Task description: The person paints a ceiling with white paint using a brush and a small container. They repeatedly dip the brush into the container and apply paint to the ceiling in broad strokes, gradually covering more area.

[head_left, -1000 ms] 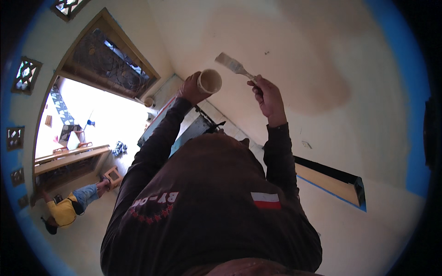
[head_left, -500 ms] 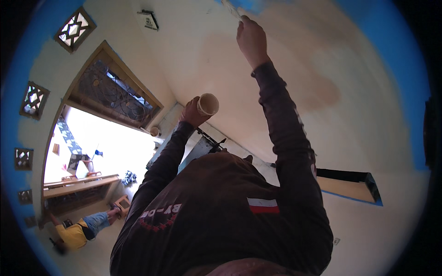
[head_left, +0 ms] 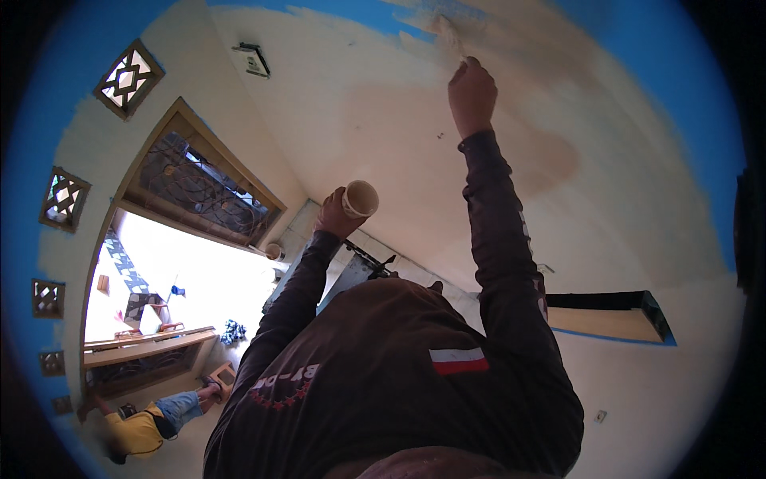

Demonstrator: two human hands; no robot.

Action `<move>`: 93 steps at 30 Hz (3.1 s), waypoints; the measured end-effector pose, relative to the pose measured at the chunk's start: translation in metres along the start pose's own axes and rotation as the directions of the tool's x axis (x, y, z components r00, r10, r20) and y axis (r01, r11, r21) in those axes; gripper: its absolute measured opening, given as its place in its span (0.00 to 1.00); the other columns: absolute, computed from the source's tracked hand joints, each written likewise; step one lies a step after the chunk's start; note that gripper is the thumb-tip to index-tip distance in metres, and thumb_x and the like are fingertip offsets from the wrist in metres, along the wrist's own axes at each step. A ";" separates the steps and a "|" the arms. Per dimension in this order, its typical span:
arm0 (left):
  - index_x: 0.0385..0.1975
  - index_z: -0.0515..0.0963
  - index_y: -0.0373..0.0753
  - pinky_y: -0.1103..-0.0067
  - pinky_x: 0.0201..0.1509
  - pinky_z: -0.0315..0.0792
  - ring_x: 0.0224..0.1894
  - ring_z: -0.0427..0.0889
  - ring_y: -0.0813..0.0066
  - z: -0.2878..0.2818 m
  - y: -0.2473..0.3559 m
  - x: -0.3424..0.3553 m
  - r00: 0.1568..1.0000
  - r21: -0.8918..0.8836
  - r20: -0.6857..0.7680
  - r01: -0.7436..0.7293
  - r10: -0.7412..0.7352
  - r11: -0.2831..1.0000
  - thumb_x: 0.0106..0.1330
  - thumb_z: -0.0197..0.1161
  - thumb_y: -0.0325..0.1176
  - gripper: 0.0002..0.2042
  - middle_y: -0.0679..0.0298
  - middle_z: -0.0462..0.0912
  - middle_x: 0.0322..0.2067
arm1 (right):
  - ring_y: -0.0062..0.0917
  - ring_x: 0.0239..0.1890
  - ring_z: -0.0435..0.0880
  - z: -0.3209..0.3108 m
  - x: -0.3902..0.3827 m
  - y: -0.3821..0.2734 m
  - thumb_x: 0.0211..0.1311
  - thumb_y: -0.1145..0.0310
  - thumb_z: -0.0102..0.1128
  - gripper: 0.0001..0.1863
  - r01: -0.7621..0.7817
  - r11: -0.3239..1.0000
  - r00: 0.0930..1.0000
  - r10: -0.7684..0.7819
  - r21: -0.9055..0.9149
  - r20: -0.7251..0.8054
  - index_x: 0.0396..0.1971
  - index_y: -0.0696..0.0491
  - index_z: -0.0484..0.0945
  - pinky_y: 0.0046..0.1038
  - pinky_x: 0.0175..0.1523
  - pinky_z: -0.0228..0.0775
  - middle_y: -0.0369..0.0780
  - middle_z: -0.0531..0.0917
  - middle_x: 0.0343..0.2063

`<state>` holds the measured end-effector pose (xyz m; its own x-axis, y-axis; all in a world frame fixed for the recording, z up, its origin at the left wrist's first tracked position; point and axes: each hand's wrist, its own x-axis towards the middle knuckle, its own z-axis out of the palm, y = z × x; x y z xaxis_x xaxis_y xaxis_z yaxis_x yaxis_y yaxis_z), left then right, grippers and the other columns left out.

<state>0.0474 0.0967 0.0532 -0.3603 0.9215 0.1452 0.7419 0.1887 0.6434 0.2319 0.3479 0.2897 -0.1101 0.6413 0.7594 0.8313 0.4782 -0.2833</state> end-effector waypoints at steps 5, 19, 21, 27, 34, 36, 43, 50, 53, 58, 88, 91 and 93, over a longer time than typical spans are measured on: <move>0.58 0.69 0.37 0.55 0.57 0.76 0.54 0.79 0.44 0.005 -0.006 -0.002 1.000 -0.018 0.001 -0.024 0.024 1.000 0.46 0.80 0.52 0.42 0.47 0.81 0.50 | 0.42 0.35 0.86 -0.043 -0.016 0.007 0.69 0.69 0.54 0.15 0.029 0.998 0.999 -0.031 0.061 0.031 0.53 0.56 0.78 0.41 0.39 0.80 0.48 0.83 0.34; 0.59 0.69 0.38 0.57 0.58 0.76 0.56 0.79 0.46 0.002 -0.008 0.003 0.999 0.004 0.049 0.009 -0.009 1.000 0.48 0.78 0.54 0.42 0.48 0.80 0.52 | 0.33 0.30 0.85 -0.028 0.051 0.009 0.63 0.71 0.55 0.26 0.465 0.846 0.884 -0.460 -0.262 0.087 0.64 0.45 0.74 0.34 0.31 0.82 0.44 0.77 0.38; 0.60 0.69 0.38 0.57 0.58 0.76 0.56 0.79 0.46 -0.002 -0.007 0.004 0.999 0.000 0.044 0.013 -0.013 1.000 0.47 0.79 0.54 0.42 0.48 0.80 0.52 | 0.34 0.29 0.86 -0.040 0.051 0.022 0.64 0.70 0.54 0.26 0.470 0.850 0.882 -0.459 -0.238 0.103 0.64 0.45 0.73 0.34 0.31 0.82 0.44 0.77 0.37; 0.59 0.69 0.39 0.57 0.58 0.76 0.56 0.79 0.46 0.002 -0.006 0.002 0.999 0.005 0.041 0.004 -0.004 1.000 0.47 0.80 0.52 0.41 0.49 0.80 0.52 | 0.37 0.29 0.86 -0.079 0.031 0.056 0.65 0.73 0.53 0.27 0.431 0.852 0.902 -0.400 -0.296 0.161 0.65 0.44 0.72 0.36 0.31 0.82 0.45 0.76 0.38; 0.58 0.69 0.41 0.56 0.57 0.76 0.56 0.78 0.46 0.002 -0.005 -0.002 0.999 -0.027 0.043 -0.015 0.016 1.000 0.47 0.80 0.51 0.40 0.49 0.80 0.51 | 0.38 0.30 0.85 -0.131 -0.001 0.049 0.64 0.76 0.54 0.30 0.237 0.909 0.961 -0.168 -0.343 0.220 0.67 0.42 0.71 0.38 0.32 0.82 0.43 0.76 0.41; 0.58 0.68 0.41 0.56 0.57 0.76 0.57 0.78 0.47 0.001 -0.002 -0.002 0.999 -0.005 0.038 -0.005 0.006 1.000 0.47 0.79 0.51 0.40 0.50 0.79 0.52 | 0.37 0.32 0.85 -0.135 -0.005 0.038 0.63 0.76 0.54 0.31 0.224 0.926 0.963 -0.163 -0.305 0.214 0.67 0.41 0.71 0.38 0.32 0.81 0.42 0.76 0.41; 0.59 0.69 0.41 0.55 0.58 0.76 0.56 0.78 0.46 -0.003 -0.002 0.000 0.996 0.052 0.066 0.052 -0.056 0.997 0.47 0.79 0.52 0.40 0.49 0.80 0.52 | 0.34 0.35 0.85 -0.074 0.028 0.027 0.63 0.75 0.55 0.30 0.487 0.859 0.871 -0.465 -0.156 0.158 0.66 0.40 0.71 0.35 0.35 0.82 0.41 0.76 0.42; 0.58 0.69 0.41 0.56 0.57 0.76 0.56 0.78 0.46 -0.011 0.002 0.001 0.998 0.031 0.059 0.034 -0.036 0.999 0.46 0.80 0.51 0.40 0.50 0.81 0.51 | 0.33 0.39 0.85 -0.081 0.050 0.064 0.64 0.75 0.53 0.30 0.447 0.841 0.894 -0.423 -0.303 0.146 0.67 0.38 0.70 0.34 0.39 0.83 0.40 0.77 0.45; 0.57 0.69 0.40 0.56 0.58 0.76 0.56 0.78 0.46 -0.007 0.004 -0.001 0.998 0.010 0.055 0.037 -0.038 0.999 0.46 0.80 0.51 0.40 0.50 0.81 0.51 | 0.33 0.40 0.85 -0.106 0.036 0.092 0.62 0.77 0.54 0.34 0.431 0.823 0.902 -0.381 -0.369 0.202 0.68 0.37 0.69 0.33 0.39 0.83 0.41 0.76 0.46; 0.60 0.68 0.40 0.56 0.60 0.74 0.57 0.78 0.45 0.002 -0.007 -0.003 0.999 -0.002 0.027 -0.031 0.031 1.000 0.47 0.79 0.52 0.42 0.48 0.79 0.53 | 0.35 0.41 0.85 -0.152 0.008 0.089 0.58 0.78 0.58 0.39 0.344 0.828 0.937 -0.272 -0.443 0.221 0.71 0.38 0.65 0.35 0.39 0.82 0.41 0.76 0.47; 0.60 0.69 0.40 0.59 0.61 0.75 0.57 0.78 0.47 -0.001 -0.008 -0.001 0.999 -0.072 0.038 0.011 -0.008 0.997 0.48 0.79 0.52 0.41 0.49 0.80 0.53 | 0.05 0.20 0.63 -0.083 -0.229 0.025 0.76 0.68 0.52 0.15 -0.866 0.154 0.497 0.158 0.476 0.853 0.56 0.57 0.76 0.12 0.21 0.55 0.29 0.76 0.27; 0.60 0.69 0.40 0.58 0.60 0.75 0.57 0.79 0.47 -0.003 -0.006 0.000 0.999 -0.079 0.046 0.021 -0.018 0.997 0.48 0.79 0.52 0.41 0.49 0.80 0.53 | 0.05 0.18 0.61 -0.083 -0.240 0.032 0.76 0.67 0.53 0.13 -0.872 0.125 0.489 0.189 0.473 0.852 0.54 0.57 0.77 0.13 0.20 0.52 0.30 0.78 0.27; 0.60 0.69 0.39 0.58 0.60 0.75 0.56 0.79 0.47 0.007 -0.014 0.002 1.000 -0.083 0.012 -0.002 0.003 0.997 0.48 0.79 0.52 0.41 0.49 0.80 0.53 | 0.05 0.18 0.61 -0.082 -0.245 0.036 0.76 0.67 0.54 0.12 -0.847 0.220 0.527 0.220 0.485 0.821 0.52 0.57 0.77 0.13 0.20 0.52 0.32 0.81 0.27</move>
<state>0.0406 0.0979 0.0396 -0.3514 0.9260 0.1381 0.6932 0.1582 0.7031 0.3331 0.1585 0.1415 -0.3223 0.9358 -0.1428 0.0122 -0.1467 -0.9891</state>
